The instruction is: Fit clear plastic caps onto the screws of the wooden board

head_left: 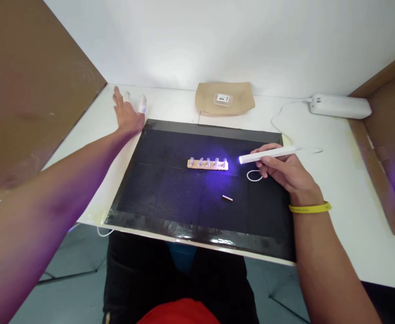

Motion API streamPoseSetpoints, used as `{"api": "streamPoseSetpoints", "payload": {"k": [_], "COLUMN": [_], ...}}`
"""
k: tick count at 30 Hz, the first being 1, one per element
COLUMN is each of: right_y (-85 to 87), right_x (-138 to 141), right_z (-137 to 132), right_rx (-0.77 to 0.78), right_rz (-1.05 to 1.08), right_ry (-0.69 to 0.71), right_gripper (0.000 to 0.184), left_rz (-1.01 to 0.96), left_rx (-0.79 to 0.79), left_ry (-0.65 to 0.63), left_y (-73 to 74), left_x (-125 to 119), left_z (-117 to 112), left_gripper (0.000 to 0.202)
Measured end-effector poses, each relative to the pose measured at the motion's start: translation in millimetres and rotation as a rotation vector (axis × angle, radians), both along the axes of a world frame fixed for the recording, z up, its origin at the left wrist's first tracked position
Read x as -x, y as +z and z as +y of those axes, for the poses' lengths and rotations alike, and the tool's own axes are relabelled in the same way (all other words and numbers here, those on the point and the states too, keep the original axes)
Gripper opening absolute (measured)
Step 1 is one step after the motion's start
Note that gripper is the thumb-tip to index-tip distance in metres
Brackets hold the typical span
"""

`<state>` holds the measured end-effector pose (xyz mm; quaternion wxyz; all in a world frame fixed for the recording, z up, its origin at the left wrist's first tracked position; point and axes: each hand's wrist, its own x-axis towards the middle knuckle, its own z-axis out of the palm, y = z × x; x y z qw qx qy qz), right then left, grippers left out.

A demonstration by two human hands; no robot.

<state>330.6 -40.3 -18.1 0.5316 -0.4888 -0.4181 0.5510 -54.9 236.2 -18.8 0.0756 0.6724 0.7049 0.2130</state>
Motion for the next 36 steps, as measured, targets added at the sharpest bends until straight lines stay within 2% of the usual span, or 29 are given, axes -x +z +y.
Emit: {"api": "streamPoseSetpoints", "payload": {"k": [9, 17, 36], "right_y": [2.0, -4.7, -10.0], "right_x": [3, -2, -5], "right_z": [0, -2, -3], "right_rx": [0.006, 0.093, 0.128], "right_rz": [-0.023, -0.073, -0.043], "right_ry": [-0.003, -0.061, -0.085], "right_gripper": [0.026, 0.039, 0.041], "left_rz": [0.012, 0.043, 0.086], "left_rx": [0.015, -0.013, 0.038], "left_ry": [-0.034, -0.024, -0.038], "left_y": [-7.2, -14.3, -12.0], "left_x": [6, 10, 10], "left_z": [2, 3, 3], "left_gripper": [0.075, 0.077, 0.079]}}
